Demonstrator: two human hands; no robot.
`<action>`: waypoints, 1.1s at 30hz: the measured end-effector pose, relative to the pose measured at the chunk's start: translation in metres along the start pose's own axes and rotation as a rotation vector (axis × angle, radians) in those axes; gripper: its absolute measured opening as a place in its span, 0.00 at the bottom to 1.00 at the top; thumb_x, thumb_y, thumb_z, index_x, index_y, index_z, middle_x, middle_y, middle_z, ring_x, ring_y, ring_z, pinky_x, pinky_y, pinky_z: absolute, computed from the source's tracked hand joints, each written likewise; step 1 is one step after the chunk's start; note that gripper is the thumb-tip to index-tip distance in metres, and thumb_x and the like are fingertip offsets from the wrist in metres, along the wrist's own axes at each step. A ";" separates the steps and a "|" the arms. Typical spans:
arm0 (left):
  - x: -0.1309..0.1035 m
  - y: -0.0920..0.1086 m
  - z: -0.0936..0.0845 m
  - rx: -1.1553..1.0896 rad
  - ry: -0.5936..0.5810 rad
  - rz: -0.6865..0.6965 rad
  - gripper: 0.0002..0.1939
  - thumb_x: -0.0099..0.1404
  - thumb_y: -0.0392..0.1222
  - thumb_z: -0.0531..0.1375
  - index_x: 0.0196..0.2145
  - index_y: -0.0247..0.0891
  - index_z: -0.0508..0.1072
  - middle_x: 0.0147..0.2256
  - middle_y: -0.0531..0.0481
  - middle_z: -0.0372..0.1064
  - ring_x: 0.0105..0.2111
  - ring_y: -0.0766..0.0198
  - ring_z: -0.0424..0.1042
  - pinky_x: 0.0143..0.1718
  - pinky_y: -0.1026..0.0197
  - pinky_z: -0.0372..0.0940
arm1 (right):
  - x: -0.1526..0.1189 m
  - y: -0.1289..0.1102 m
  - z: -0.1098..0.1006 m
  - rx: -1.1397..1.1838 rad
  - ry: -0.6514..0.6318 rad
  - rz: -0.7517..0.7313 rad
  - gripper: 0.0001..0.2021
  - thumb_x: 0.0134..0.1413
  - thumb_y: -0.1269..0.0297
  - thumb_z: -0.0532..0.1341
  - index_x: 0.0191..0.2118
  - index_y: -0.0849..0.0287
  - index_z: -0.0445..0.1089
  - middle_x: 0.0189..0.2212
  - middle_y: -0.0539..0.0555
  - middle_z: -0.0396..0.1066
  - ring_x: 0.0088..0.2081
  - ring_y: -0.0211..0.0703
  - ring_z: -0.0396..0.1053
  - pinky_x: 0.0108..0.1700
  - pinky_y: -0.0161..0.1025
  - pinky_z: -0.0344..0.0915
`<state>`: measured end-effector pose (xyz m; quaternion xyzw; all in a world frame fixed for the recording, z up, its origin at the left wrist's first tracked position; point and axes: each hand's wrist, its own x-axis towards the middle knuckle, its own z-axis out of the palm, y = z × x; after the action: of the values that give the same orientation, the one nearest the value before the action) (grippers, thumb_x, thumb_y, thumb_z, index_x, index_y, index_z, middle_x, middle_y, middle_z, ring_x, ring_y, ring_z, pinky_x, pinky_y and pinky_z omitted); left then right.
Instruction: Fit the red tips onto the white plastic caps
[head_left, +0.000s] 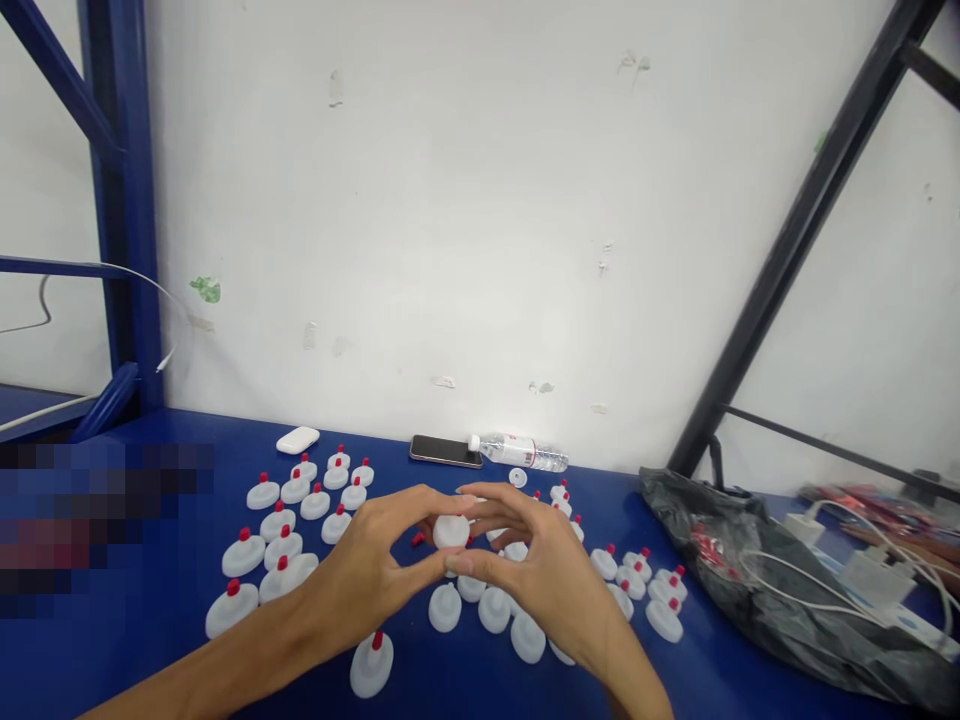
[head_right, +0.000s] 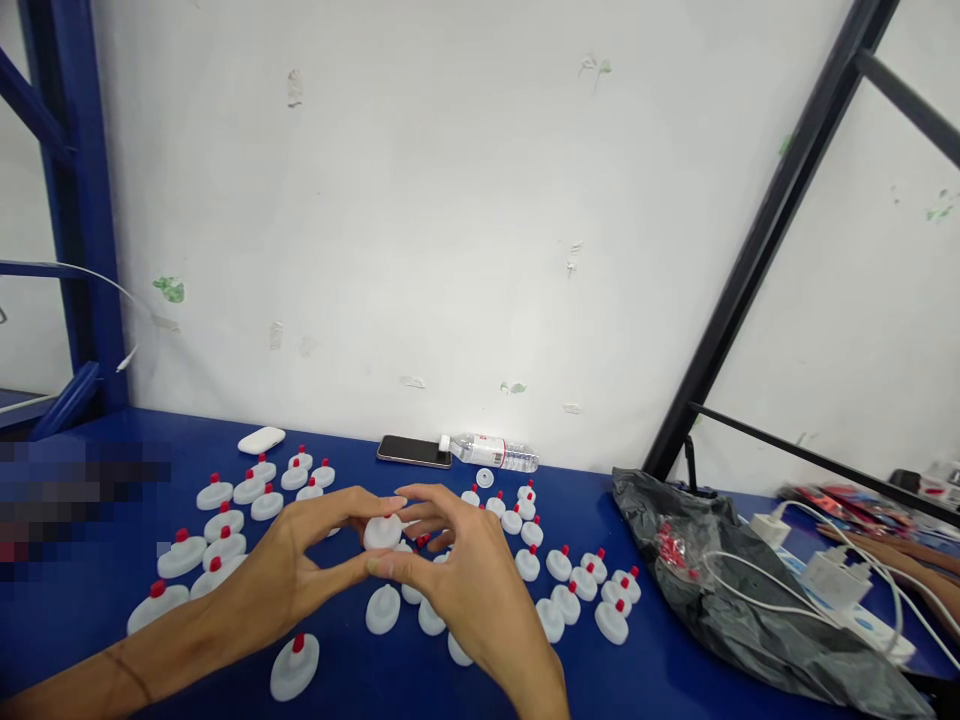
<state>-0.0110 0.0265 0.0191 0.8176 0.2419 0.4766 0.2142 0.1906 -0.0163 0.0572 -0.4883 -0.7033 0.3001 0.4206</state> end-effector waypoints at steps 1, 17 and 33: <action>0.001 0.000 -0.001 -0.041 -0.012 -0.036 0.14 0.67 0.43 0.66 0.50 0.44 0.76 0.36 0.54 0.76 0.35 0.64 0.74 0.39 0.62 0.69 | 0.000 0.000 0.001 0.000 -0.021 -0.009 0.22 0.51 0.59 0.75 0.52 0.44 0.75 0.44 0.45 0.81 0.47 0.44 0.76 0.49 0.40 0.69; 0.004 0.009 -0.001 -0.242 -0.062 -0.311 0.16 0.61 0.48 0.69 0.45 0.42 0.78 0.28 0.56 0.65 0.30 0.64 0.64 0.35 0.60 0.62 | -0.002 -0.006 0.000 0.013 -0.108 -0.016 0.16 0.56 0.59 0.72 0.51 0.42 0.79 0.42 0.44 0.82 0.47 0.43 0.78 0.51 0.37 0.71; 0.005 0.010 0.002 -0.371 -0.122 -0.384 0.15 0.59 0.45 0.70 0.42 0.39 0.77 0.25 0.57 0.61 0.26 0.67 0.57 0.29 0.62 0.57 | -0.001 -0.009 -0.002 0.102 -0.113 0.024 0.09 0.58 0.57 0.70 0.43 0.53 0.82 0.37 0.49 0.83 0.41 0.44 0.80 0.47 0.35 0.72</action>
<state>-0.0051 0.0214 0.0267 0.7307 0.2876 0.4133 0.4610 0.1884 -0.0205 0.0653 -0.4567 -0.7040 0.3677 0.4008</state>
